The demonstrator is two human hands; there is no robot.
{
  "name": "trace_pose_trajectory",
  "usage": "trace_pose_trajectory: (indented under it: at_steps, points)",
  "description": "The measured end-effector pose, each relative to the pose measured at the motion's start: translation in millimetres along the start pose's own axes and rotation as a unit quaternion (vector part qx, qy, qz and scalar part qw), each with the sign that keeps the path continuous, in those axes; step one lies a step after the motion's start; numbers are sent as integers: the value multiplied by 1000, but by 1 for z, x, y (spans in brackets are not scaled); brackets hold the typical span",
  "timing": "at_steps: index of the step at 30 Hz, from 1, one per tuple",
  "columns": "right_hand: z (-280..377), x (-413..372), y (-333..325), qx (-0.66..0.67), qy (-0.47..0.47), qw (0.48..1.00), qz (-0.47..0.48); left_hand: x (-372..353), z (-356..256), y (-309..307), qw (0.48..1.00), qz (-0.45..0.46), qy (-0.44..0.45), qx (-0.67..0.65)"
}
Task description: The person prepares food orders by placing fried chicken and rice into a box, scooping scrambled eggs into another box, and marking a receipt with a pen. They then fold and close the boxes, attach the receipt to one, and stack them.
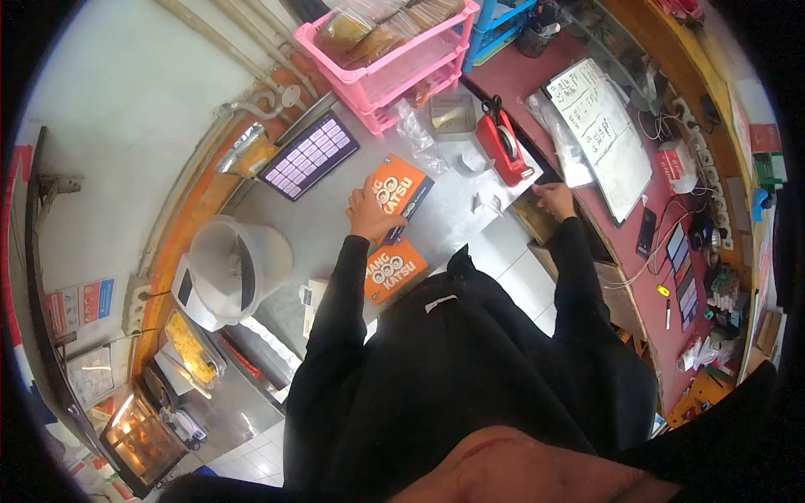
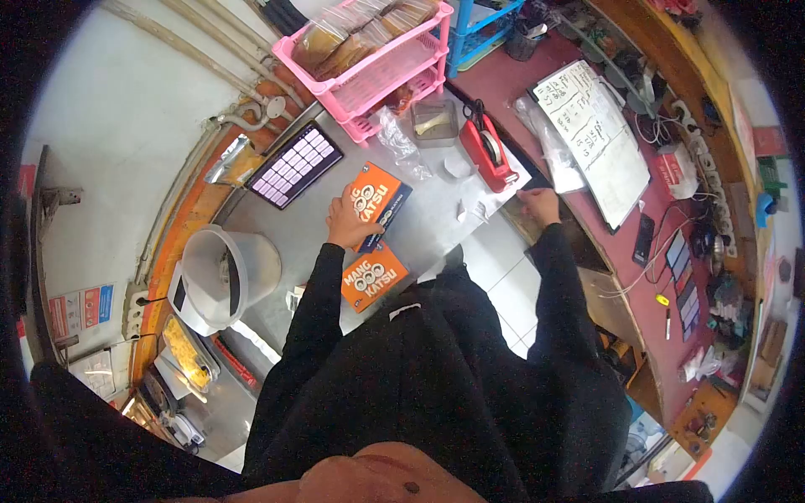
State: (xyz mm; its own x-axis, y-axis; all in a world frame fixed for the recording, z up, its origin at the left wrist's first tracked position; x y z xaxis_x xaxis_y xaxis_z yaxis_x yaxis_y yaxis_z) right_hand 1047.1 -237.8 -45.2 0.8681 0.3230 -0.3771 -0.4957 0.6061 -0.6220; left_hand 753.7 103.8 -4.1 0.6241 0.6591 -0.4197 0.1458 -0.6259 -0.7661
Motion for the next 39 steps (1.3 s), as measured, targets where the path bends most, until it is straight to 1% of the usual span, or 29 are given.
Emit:
trace_pose_trajectory:
  at_steps: [3, 4, 5, 7, 8, 9, 10, 11, 12, 13, 14, 16, 17, 19, 21, 22, 23, 24, 25, 26, 28, 29, 30, 33, 34, 36, 37, 38, 39]
  points:
    - [-44, 36, 27, -147, -151, 975, -63, -13, -8, 0, 1000, -26, -5, 6]
    - [-34, 40, 24, -169, -108, 979, -33, -22, -17, -4, 999, -36, -10, 5]
    - [-23, 37, 29, -370, -84, 918, -117, -29, -25, -8, 999, -48, -17, 3]
    - [-10, 14, 25, -377, -118, 919, -3, -42, -36, -10, 995, -93, -25, 14]
    - [-5, 10, 32, -395, -281, 872, 65, -47, -42, -13, 993, -115, -30, 14]
    - [3, 13, 46, -171, -149, 960, 164, -52, -49, -15, 990, -136, -38, 11]
    - [34, -11, 65, -25, -191, 959, 209, -58, -56, -16, 986, -163, -34, 6]
    - [83, -51, 83, 163, -191, 933, 256, -65, -63, -16, 983, -180, -34, 8]
    - [131, -90, 90, 157, -199, 929, 271, -69, -70, -18, 980, -198, -31, 13]
    - [166, -120, 99, 216, -275, 893, 282, -71, -77, -19, 975, -219, -26, 17]
    - [177, -129, 118, 258, -279, 888, 257, -74, -81, -17, 965, -263, -9, 3]
    - [175, -122, 129, 107, -330, 925, 152, -82, -86, -16, 936, -350, 27, -22]
    - [175, -118, 132, 30, -352, 931, 95, -86, -85, -19, 935, -354, 18, -15]
    - [183, -118, 122, -24, -336, 937, 89, -97, -89, -27, 932, -362, -5, -7]
    - [187, -119, 109, -74, -331, 936, 97, -102, -79, -29, 962, -261, -50, -60]
    - [183, -115, 108, -3, -311, 938, 157, -102, -75, -30, 972, -209, -70, -86]
    - [177, -109, 110, 68, -287, 931, 214, -102, -72, -26, 961, -114, -38, -249]
    - [172, -106, 112, 137, -261, 916, 271, -102, -68, -18, 916, -14, -4, -402]
    - [170, -106, 111, 191, -271, 895, 298, -101, -65, -10, 836, 86, 32, -541]
    - [166, -109, 109, 243, -279, 870, 325, -97, -62, -2, 793, 179, 117, -570]
    - [153, -99, 113, 287, -301, 835, 359, -103, -54, 10, 693, 237, 9, -681]
    - [145, -94, 117, 271, -281, 852, 349, -107, -50, 16, 632, 264, -45, -727]
    - [138, -88, 121, 256, -261, 867, 337, -113, -55, 12, 631, 255, -39, -731]
    - [96, -63, 140, 185, -256, 891, 326, -83, -34, 33, 715, 216, -13, -665]
    - [75, -58, 146, 158, -271, 893, 322, -70, -32, 34, 776, 148, 45, -612]
    - [55, -64, 141, 120, -257, 897, 339, -32, -15, 39, 886, -88, 111, -442]
    - [53, -70, 133, 106, -229, 898, 359, -38, -26, 13, 958, -128, 26, -255]
    - [50, -78, 127, 92, -200, 899, 378, -46, -38, -15, 984, -156, -62, -55]
    - [41, -82, 126, 81, -174, 904, 382, -33, -27, -16, 985, -159, -65, -4]
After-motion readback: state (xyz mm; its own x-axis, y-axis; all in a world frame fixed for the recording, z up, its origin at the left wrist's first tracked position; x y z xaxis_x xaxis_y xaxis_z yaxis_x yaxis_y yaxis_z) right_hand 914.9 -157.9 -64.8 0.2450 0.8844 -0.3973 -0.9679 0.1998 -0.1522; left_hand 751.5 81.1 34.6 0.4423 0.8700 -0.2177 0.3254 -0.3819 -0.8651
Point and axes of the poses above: each hand's wrist, its own x-axis towards the middle knuckle, its own y-axis out of the palm, z = x × y, the point moved 1 cm from there along x, towards the middle knuckle, and after that the axes turned 6 degrees about -y, right-handed, at the moved point
